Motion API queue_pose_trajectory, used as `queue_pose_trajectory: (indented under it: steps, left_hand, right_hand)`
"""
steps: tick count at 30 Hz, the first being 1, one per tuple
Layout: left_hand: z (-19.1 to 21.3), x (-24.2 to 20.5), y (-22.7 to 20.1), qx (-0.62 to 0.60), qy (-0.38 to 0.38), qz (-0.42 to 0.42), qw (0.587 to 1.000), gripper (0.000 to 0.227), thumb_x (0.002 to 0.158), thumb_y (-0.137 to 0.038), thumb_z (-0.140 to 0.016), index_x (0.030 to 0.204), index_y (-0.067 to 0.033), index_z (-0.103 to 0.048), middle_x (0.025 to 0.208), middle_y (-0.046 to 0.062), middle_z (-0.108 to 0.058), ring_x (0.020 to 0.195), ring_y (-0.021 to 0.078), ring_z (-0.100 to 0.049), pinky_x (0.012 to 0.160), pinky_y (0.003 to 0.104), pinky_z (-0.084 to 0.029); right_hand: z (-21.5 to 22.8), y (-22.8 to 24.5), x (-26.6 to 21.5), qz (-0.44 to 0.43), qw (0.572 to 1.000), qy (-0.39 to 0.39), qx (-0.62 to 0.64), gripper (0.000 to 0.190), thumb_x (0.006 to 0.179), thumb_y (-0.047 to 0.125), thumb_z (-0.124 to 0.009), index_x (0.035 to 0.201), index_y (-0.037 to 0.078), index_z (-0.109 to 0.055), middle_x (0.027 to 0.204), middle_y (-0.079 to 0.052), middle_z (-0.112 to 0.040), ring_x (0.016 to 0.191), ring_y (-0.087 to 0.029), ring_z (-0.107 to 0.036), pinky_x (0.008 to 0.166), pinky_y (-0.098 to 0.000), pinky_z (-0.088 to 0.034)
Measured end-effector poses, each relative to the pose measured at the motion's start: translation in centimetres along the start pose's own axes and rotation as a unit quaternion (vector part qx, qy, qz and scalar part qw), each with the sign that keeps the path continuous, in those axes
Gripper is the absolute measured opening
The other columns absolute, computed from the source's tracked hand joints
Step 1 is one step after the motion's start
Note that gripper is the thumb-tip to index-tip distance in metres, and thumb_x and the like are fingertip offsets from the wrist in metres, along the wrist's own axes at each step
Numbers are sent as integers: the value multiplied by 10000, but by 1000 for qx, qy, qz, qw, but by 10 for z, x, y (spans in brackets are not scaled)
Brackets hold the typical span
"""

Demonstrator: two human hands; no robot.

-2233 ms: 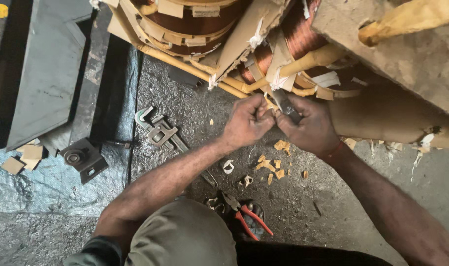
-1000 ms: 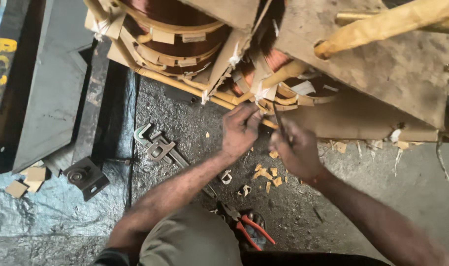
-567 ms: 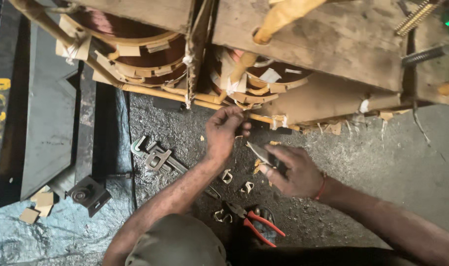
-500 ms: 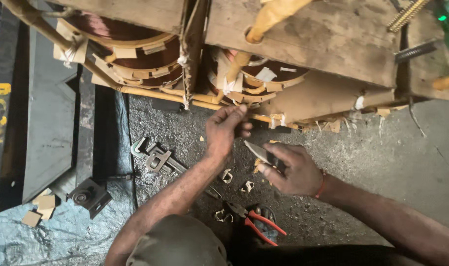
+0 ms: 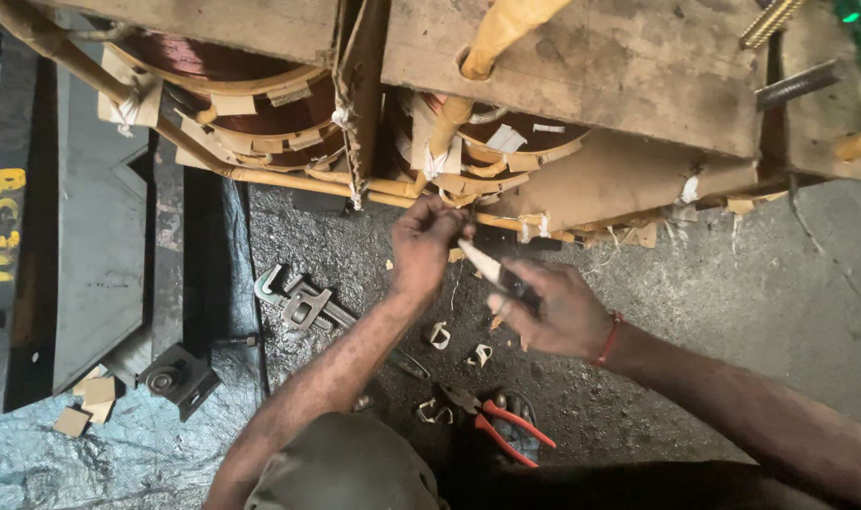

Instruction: The person works on an electrical component, likely a motor or transformer, using pliers and a knife to cut and remove white tape and cardboard insulation. They repeatedly strip material from the copper windings and cardboard structure, then tie and trim the white tape to secure sections of the assembly.

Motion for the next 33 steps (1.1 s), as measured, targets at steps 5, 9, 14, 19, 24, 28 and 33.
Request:
queue_pose_trajectory:
  steps: [5, 9, 14, 19, 24, 28, 33]
  left_hand:
    - [8, -17, -21, 137, 26, -240, 961, 116, 960, 18, -666, 1054, -5, -602, 989, 105, -682, 894, 174, -672, 785, 342, -599]
    - [-4, -30, -51, 400, 26, -382, 833, 173, 939, -18, -642, 1111, -30, -631, 978, 115, -670, 787, 195, -653, 641, 329, -597]
    - [-19, -22, -62, 570, 107, -324, 747, 449, 853, -71, -724, 1282, 17, -626, 995, 189, -646, 728, 259, -644, 572, 379, -564]
    - [-27, 14, -41, 586, 142, -119, 789, 334, 930, -166, -751, 1215, -29, -640, 897, 161, -716, 718, 275, -686, 647, 428, -572]
    - [-29, 28, -27, 298, 232, 113, 919, 377, 993, -188, -617, 1313, 9, -582, 1099, 137, -707, 925, 192, -736, 705, 347, -642]
    - [-30, 27, -7, 305, 230, 140, 913, 407, 1069, -245, -504, 1415, -31, -511, 1189, 95, -729, 989, 148, -750, 796, 314, -669]
    - [-33, 32, 3, 204, 214, 122, 947, 328, 1094, -175, -553, 1318, 49, -635, 1091, 137, -753, 937, 181, -741, 846, 327, -653]
  right_hand:
    - [-5, -24, -2, -167, 922, 22, 348, 321, 987, 143, -465, 1254, 6, -578, 862, -60, -679, 703, -142, -685, 647, -309, -638]
    - [-16, -30, -23, -285, 852, 21, 438, 250, 984, 94, -486, 1205, 14, -570, 868, -73, -635, 689, -148, -642, 677, -333, -621]
    - [-28, -27, -49, -302, 881, 63, 360, 159, 1016, 128, -551, 1056, -20, -592, 853, -72, -642, 717, -142, -664, 662, -330, -588]
    - [-54, -30, -44, -300, 845, -9, 443, 172, 1041, 145, -548, 1137, 6, -579, 859, -53, -627, 740, -123, -640, 673, -310, -576]
    - [-78, -23, -12, -236, 756, -253, 556, 380, 1039, 59, -549, 1405, 17, -455, 974, -81, -695, 737, -118, -689, 668, -293, -618]
    - [-87, -12, -7, -130, 781, -346, 504, 644, 1038, 7, -575, 1592, 70, -251, 1021, -103, -705, 709, -79, -659, 591, -234, -573]
    - [-87, -11, 2, -139, 815, -382, 413, 614, 1044, -11, -610, 1593, 12, -334, 1007, -126, -694, 744, -70, -633, 590, -214, -529]
Point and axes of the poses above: each hand's wrist, its own x-axis towards the middle knuckle, its own z-axis out of the back of the hand, y = z × x, the point moved 6 cm from there along x, towards the middle knuckle
